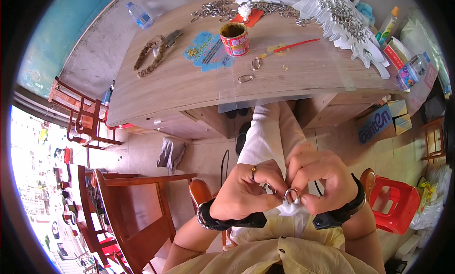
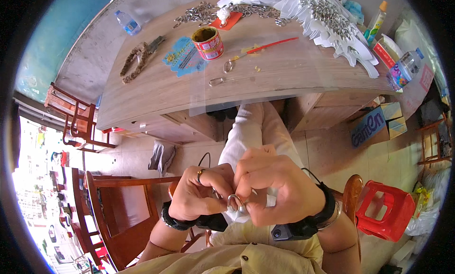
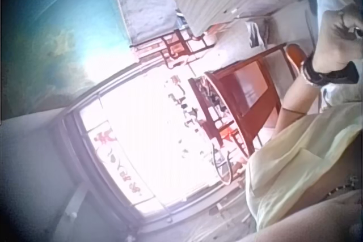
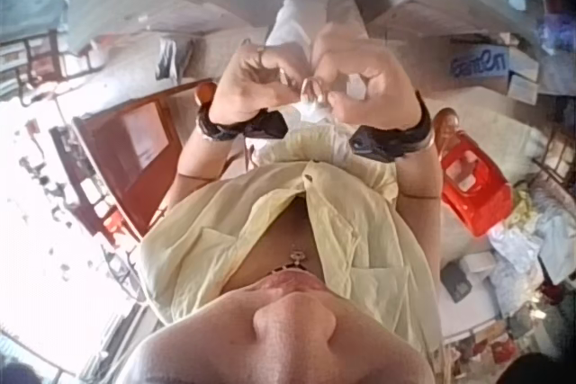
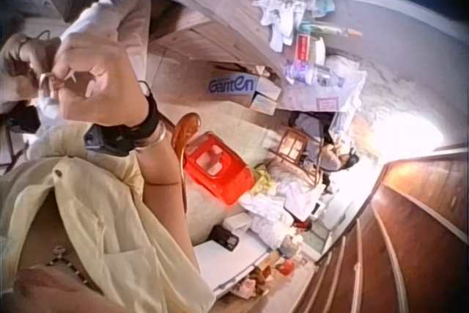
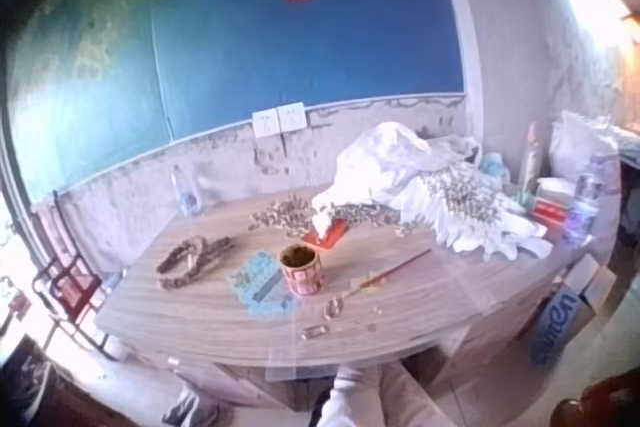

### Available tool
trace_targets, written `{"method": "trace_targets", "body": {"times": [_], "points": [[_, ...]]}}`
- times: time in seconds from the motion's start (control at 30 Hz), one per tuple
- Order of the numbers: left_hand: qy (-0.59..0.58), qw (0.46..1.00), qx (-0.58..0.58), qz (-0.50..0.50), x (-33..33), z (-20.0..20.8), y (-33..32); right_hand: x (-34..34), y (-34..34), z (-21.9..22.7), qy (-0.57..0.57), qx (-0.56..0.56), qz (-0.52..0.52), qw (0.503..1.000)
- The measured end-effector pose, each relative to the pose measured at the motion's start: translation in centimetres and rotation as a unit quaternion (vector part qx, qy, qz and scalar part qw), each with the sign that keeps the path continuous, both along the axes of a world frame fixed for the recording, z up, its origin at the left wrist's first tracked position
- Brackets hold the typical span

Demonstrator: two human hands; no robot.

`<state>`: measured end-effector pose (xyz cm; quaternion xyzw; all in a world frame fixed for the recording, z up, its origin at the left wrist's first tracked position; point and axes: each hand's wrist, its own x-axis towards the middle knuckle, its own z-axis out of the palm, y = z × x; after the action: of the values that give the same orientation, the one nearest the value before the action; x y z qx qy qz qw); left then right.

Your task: Attaching metal rings and buckles to white shoe upper components using hands.

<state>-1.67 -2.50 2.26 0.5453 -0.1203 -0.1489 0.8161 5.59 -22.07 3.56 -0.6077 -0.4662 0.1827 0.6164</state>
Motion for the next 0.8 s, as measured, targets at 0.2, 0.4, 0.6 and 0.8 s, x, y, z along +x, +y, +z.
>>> {"method": "trace_targets", "body": {"times": [0.2,0.4,0.6,0.8], "points": [[-0.048,0.993,0.092,0.058,-0.7,0.9,-0.7,-0.5,-0.3,0.5,-0.049,-0.031,-0.032,0.998],[-0.099,0.944,0.302,0.091,-1.1,2.4,-1.3,0.0,-1.2,1.6,-0.123,-0.154,-0.023,0.98],[-0.143,0.909,0.363,0.143,-1.4,2.4,-1.7,-0.3,-1.1,1.6,-0.153,-0.19,-0.05,0.969],[-0.136,0.91,0.362,0.148,-1.3,2.7,-1.9,-0.5,-0.6,0.9,-0.178,-0.167,-0.095,0.965]]}}
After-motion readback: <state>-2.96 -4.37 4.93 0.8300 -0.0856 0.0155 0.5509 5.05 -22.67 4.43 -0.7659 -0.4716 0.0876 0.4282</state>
